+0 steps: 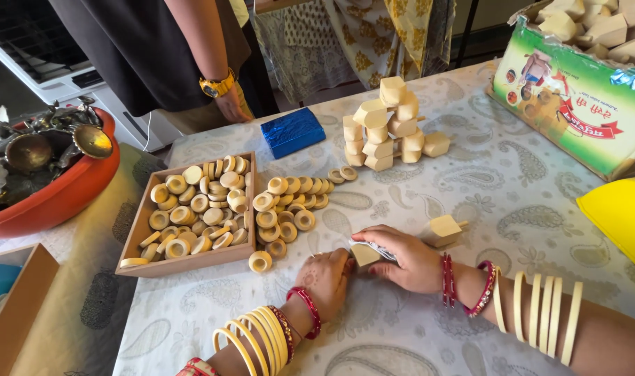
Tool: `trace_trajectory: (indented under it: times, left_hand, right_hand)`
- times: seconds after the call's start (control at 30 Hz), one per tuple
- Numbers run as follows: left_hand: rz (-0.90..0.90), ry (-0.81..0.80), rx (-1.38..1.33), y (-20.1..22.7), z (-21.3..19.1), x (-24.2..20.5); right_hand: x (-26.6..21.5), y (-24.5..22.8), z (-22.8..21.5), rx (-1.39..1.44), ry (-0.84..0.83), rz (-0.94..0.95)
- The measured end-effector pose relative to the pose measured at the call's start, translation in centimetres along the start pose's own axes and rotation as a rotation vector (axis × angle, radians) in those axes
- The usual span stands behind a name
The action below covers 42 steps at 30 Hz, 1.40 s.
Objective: The recorder is polishing small wooden spindle-shaped toys using a white cloth.
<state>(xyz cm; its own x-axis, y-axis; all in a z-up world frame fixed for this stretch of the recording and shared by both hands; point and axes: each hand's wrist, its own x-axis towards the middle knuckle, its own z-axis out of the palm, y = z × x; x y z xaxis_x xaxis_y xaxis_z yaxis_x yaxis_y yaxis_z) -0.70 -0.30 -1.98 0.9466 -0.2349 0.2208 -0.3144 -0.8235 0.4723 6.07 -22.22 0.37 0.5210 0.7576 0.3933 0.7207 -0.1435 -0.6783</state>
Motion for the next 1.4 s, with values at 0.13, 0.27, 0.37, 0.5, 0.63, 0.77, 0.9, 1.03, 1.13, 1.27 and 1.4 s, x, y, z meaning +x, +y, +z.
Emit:
trace_trajectory:
  times: [0.13,0.27,0.37,0.5,0.63,0.77,0.9,1.03,1.13,1.27,1.4]
  left_hand:
    - [-0.117,-0.012,-0.727,-1.2,3.3,-0.2]
    - [-0.294,-0.186,-1.465,0.0,3.1,-1.7]
    - [-0.229,-0.463,-1.919,0.7,3.2,-2.7]
    - [-0.150,-0.336,-1.545,0.4,4.4,-2.9]
    - [0.031,0.020,-0.788,2.6,1.4,-2.0]
    - [0.164,0.237,-0.321,2.4,-0.3,-1.0]
    - [0.490,0.277,0.389,2.1,-2.6,-0.4]
    - [0.763,0.299,0.716,2.5,-4.0,-0.8]
    - [0.639,0.248,0.589,2.7,-3.9,-0.6]
    - [0.417,0.146,0.267,2.7,-2.6,-0.6]
    - [0.138,0.002,-0.221,3.2,-1.8,-1.2]
  right_hand:
    - [-0.5,-2.2,0.4,0.062,0.258,-0.101]
    - [-1.0,-2.5,-1.1,-0.252,0.348,-0.508]
    - [-1.3,-0.3,-1.4,-0.537,0.374,-0.913]
    - [-1.2,-1.8,-1.8,-0.490,0.316,-0.826]
    - [-0.6,-4.2,-1.1,-0.496,0.298,-0.506]
    - [-0.9,-4.3,-0.3,-0.325,0.302,-0.306]
    - [-1.9,0.3,1.9,0.470,0.248,0.369]
    - [-0.5,-1.0,0.7,1.141,0.035,1.033]
    - [-0.3,-0.9,1.5,0.933,0.156,1.093]
    - [-1.5,1.1,2.1,0.148,0.256,0.271]
    - [-0.8,-3.5,0.0,-0.185,0.221,-0.210]
